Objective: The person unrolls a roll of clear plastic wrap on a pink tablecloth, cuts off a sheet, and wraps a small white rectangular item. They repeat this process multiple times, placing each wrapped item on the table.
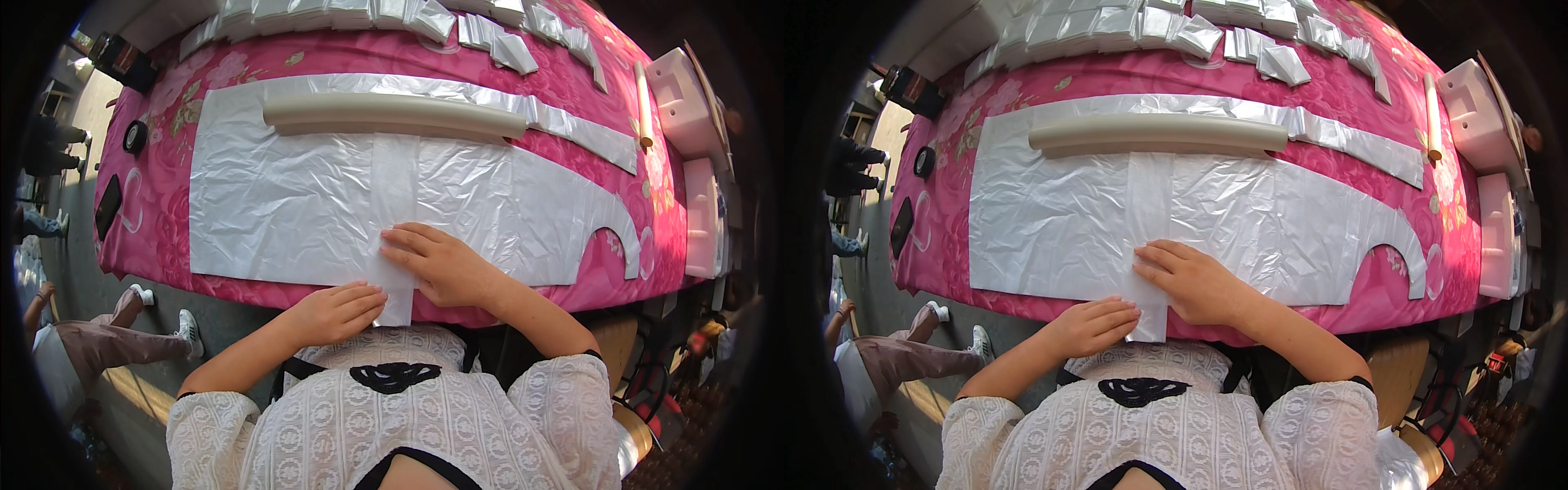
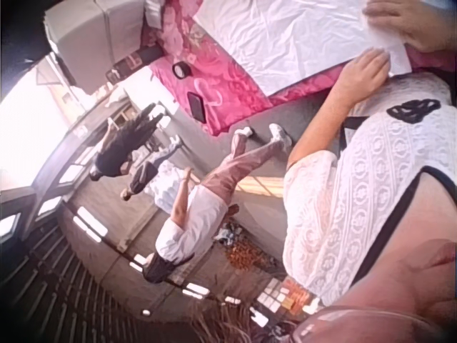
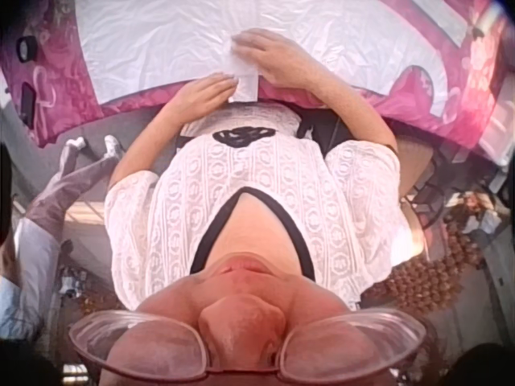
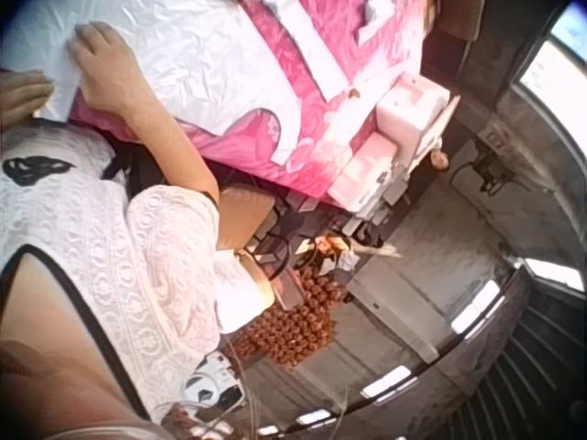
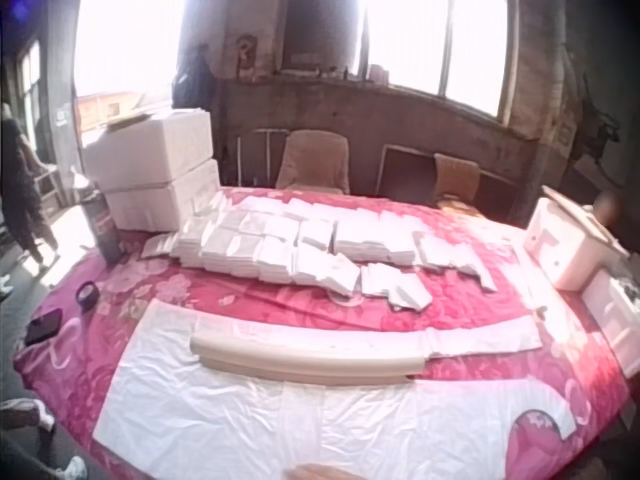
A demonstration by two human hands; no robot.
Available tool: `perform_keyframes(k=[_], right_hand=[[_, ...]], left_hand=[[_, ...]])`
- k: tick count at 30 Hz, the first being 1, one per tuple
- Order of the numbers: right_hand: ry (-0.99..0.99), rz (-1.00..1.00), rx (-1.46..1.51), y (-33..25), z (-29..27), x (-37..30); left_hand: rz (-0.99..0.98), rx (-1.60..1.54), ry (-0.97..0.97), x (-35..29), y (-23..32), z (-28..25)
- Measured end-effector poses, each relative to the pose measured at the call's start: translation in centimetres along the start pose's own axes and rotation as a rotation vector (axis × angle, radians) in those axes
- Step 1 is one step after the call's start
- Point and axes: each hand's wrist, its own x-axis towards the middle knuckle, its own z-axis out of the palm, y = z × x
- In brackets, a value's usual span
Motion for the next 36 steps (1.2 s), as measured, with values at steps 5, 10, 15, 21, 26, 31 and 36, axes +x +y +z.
perform_keyframes(k=[5, 10, 15, 21, 26, 31, 36], right_hand=[[0.109, 0.058, -0.065, 0.4, 1.0, -0.6], [0.202, 0.07, -0.158, 0.8, 1.6, -0.9], [0.242, 0.198, -0.027, 1.6, 0.8, -0.4], [0.124, 0.84, 0.441, 2.7, -1.4, 3.0], [0.025, 0.963, 0.599, 3.8, -1.8, 3.5], [0.12, 0.905, 0.307, 2.0, -1.3, 3.0], [0.367, 0.274, -0.454, 2.7, -0.8, 1.9]], left_hand=[[-0.063, -0.089, 0.119, 0.7, -1.2, -0.6], [-0.295, 0.105, 0.02, 3.0, -2.0, -0.8], [-0.452, -0.041, 0.193, 4.0, -2.6, -0.3], [-0.838, -0.484, 0.511, 5.8, -3.4, -1.0], [-0.564, 0.102, 0.068, 5.7, -2.6, 0.7], [-0.634, 0.217, -0.052, 5.9, -2.3, 1.9], [-0.558, 0.248, 0.041, 6.4, -3.5, 1.0]])
